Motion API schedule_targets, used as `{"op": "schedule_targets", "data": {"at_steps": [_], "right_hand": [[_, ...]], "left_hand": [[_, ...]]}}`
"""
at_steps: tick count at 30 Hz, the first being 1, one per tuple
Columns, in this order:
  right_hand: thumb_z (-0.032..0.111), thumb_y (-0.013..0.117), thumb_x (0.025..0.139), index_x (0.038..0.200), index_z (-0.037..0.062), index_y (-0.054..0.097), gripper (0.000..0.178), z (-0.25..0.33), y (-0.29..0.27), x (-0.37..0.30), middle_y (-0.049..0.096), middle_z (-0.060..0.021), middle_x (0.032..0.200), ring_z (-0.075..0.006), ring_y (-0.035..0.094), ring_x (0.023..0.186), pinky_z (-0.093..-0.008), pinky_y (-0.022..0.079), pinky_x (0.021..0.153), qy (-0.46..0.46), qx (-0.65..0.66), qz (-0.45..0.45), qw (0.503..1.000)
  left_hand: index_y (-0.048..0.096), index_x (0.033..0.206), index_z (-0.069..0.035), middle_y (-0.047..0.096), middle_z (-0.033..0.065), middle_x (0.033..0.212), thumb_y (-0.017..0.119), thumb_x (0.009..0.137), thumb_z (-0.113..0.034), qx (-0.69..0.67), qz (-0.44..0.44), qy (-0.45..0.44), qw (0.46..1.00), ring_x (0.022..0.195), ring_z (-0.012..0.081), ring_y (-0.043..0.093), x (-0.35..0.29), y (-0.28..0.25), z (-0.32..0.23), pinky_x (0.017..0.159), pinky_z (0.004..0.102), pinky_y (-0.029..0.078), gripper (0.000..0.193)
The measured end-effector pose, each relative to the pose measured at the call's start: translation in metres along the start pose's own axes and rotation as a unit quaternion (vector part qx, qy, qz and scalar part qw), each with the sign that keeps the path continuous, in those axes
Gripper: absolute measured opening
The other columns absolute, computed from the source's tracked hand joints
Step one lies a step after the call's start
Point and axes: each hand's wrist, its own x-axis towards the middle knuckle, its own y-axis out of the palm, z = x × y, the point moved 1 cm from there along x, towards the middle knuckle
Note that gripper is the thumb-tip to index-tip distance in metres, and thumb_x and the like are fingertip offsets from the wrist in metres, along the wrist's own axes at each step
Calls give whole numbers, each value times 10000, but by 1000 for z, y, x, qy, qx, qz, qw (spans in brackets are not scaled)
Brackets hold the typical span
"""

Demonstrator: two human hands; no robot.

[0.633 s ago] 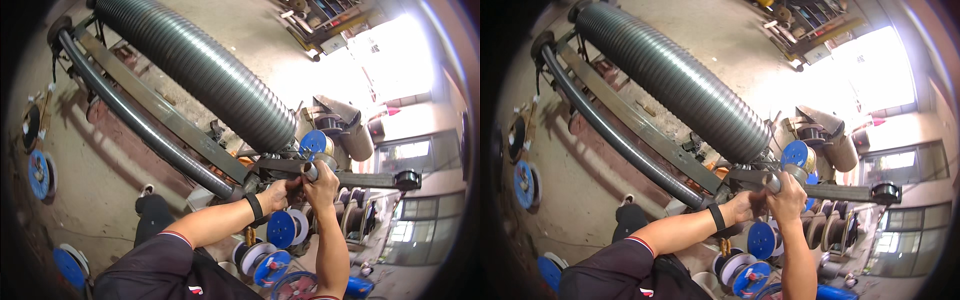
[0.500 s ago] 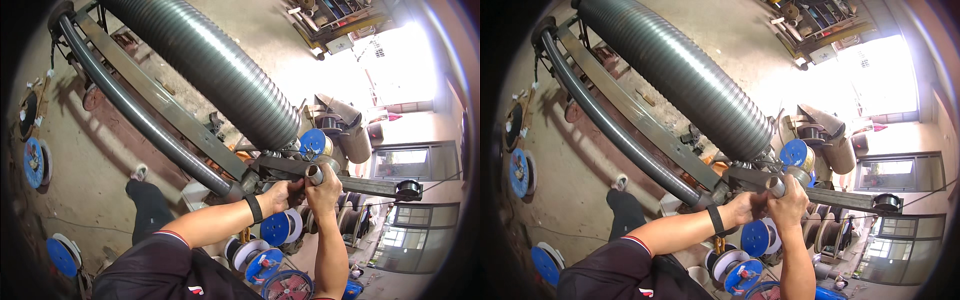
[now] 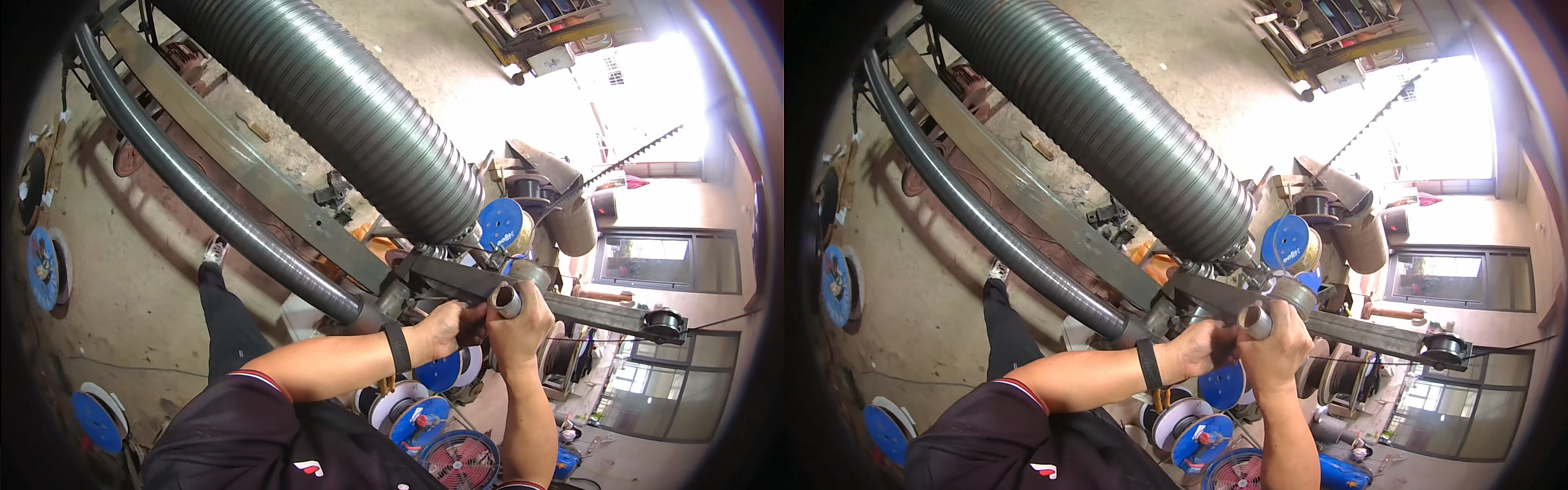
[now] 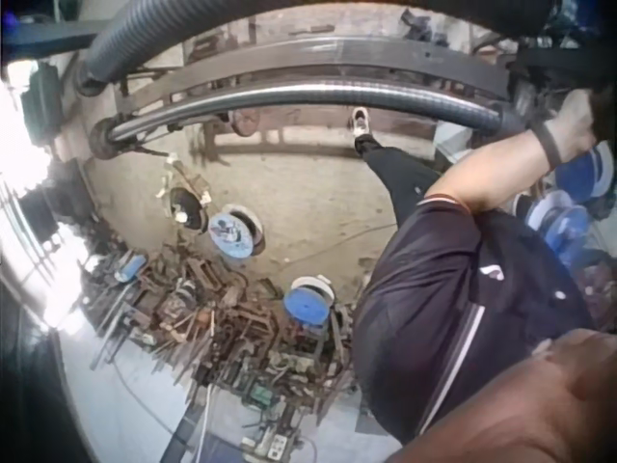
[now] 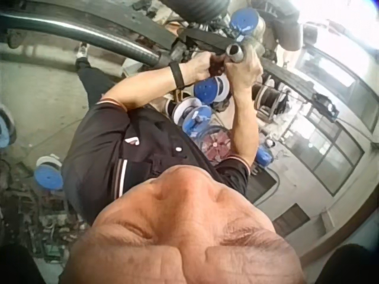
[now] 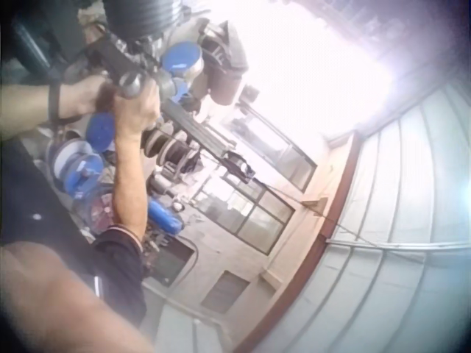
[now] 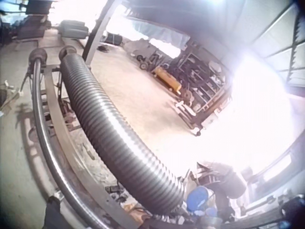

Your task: The person operates a wire coiling machine by turning a crank to wind wire onto a large spool. They use pliers to cut the wire and adjust the machine's chain and tension components during the process.

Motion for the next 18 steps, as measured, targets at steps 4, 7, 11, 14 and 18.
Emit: {"op": "schedule_targets", "data": {"at_steps": [4,7,11,14,18], "right_hand": [[110,746,740,804,39,556,213,1,1,0,613,-174,750,-419,623,691,-471,490,623,-8,-6,-5,1000],[123,747,752,821,44,578,199,4,0,0,614,-171,750,-416,626,692,-468,491,623,-9,-10,-5,1000],[138,749,779,837,50,598,185,4,0,0,613,-166,749,-414,628,695,-466,492,625,-10,-22,-6,1000],[140,748,797,839,48,598,181,4,1,1,610,-166,747,-415,627,692,-467,492,626,-21,-22,-14,999],[137,750,795,844,46,599,182,3,1,1,611,-168,748,-417,625,692,-468,492,628,-26,-27,-15,999]], "left_hand": [[714,913,-84,682,31,799,750,936,-353,6,3,-2,1000,700,169,628,1,-2,0,683,319,517,273],[719,907,-93,685,27,793,749,938,-347,13,-11,-4,1000,693,164,631,-2,0,-2,672,315,521,257],[722,897,-103,686,25,787,750,938,-343,28,-22,-2,999,690,158,636,-4,3,-3,666,314,525,245],[720,894,-101,685,21,788,748,940,-339,29,-14,13,999,689,157,637,-4,3,-3,657,313,522,243],[719,904,-100,682,14,784,739,947,-319,28,-9,13,999,683,155,630,-2,2,-2,654,307,515,224]]}}
